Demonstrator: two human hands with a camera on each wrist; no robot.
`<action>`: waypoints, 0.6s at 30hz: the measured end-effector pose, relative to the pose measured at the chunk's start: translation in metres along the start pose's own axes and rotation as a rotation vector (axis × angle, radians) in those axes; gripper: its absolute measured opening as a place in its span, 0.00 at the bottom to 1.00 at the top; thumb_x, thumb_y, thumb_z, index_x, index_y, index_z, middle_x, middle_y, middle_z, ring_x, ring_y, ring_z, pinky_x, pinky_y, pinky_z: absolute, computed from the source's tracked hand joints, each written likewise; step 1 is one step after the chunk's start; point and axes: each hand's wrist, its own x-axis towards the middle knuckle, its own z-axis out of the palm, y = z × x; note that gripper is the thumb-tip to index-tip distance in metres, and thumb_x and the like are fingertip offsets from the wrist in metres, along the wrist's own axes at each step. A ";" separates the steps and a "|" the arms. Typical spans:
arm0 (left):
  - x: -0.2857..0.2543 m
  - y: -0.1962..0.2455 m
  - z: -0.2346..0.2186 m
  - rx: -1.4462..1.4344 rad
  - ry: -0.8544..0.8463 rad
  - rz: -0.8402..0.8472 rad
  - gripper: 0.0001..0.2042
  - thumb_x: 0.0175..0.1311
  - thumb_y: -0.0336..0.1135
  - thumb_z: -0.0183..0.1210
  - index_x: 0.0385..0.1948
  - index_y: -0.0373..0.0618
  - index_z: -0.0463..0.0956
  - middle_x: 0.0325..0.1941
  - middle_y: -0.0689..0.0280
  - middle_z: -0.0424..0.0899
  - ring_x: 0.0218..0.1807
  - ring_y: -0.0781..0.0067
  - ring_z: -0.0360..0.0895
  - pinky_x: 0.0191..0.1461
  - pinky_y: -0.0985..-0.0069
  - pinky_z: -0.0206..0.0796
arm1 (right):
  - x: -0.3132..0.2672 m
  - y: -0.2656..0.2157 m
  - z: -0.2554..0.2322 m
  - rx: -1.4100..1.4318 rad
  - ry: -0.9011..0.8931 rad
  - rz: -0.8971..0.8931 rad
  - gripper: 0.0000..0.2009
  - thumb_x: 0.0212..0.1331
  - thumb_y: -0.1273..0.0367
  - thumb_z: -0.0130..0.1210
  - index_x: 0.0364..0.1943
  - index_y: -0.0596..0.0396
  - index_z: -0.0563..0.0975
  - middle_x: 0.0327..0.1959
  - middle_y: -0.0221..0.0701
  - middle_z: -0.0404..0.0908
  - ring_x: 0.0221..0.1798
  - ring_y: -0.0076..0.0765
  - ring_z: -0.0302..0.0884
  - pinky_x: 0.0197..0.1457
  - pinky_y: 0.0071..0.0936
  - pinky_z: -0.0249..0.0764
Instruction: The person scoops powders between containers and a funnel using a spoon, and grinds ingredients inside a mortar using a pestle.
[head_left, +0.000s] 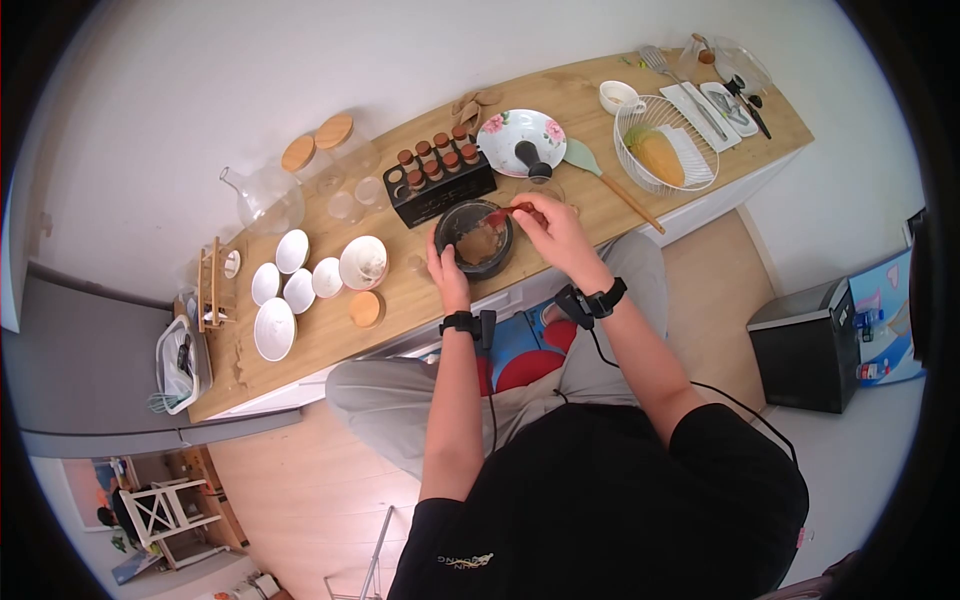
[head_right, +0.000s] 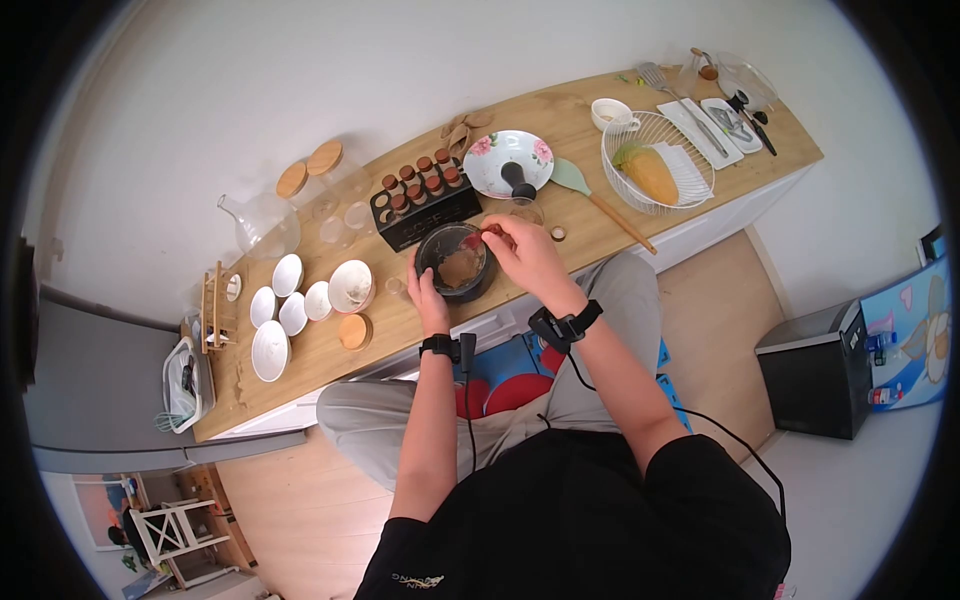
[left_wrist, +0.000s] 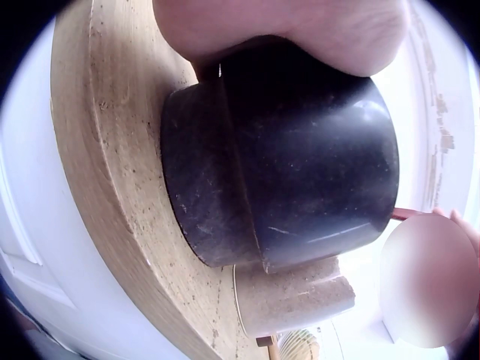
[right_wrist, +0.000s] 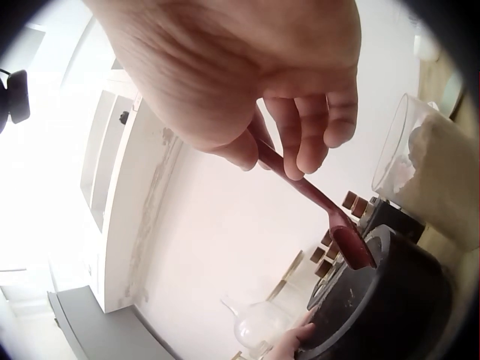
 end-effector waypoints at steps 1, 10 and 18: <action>-0.001 0.001 0.001 0.000 0.002 -0.001 0.23 0.64 0.29 0.46 0.63 0.37 0.66 0.64 0.53 0.71 0.64 0.60 0.67 0.70 0.71 0.52 | 0.001 0.001 -0.001 -0.018 -0.008 -0.040 0.08 0.65 0.70 0.55 0.43 0.60 0.78 0.28 0.23 0.79 0.28 0.13 0.70 0.33 0.15 0.68; -0.004 0.012 0.004 -0.024 0.016 -0.001 0.23 0.64 0.28 0.46 0.63 0.35 0.66 0.60 0.56 0.75 0.60 0.65 0.70 0.67 0.73 0.55 | 0.030 0.009 -0.063 0.080 0.216 -0.004 0.08 0.66 0.69 0.55 0.41 0.61 0.78 0.26 0.20 0.75 0.27 0.12 0.66 0.29 0.14 0.62; -0.004 0.012 0.006 -0.101 0.015 -0.027 0.23 0.64 0.27 0.45 0.62 0.35 0.66 0.61 0.55 0.74 0.61 0.65 0.69 0.68 0.73 0.54 | 0.019 0.065 -0.064 -0.015 0.195 0.092 0.09 0.66 0.68 0.55 0.37 0.61 0.77 0.22 0.24 0.74 0.23 0.14 0.65 0.26 0.17 0.61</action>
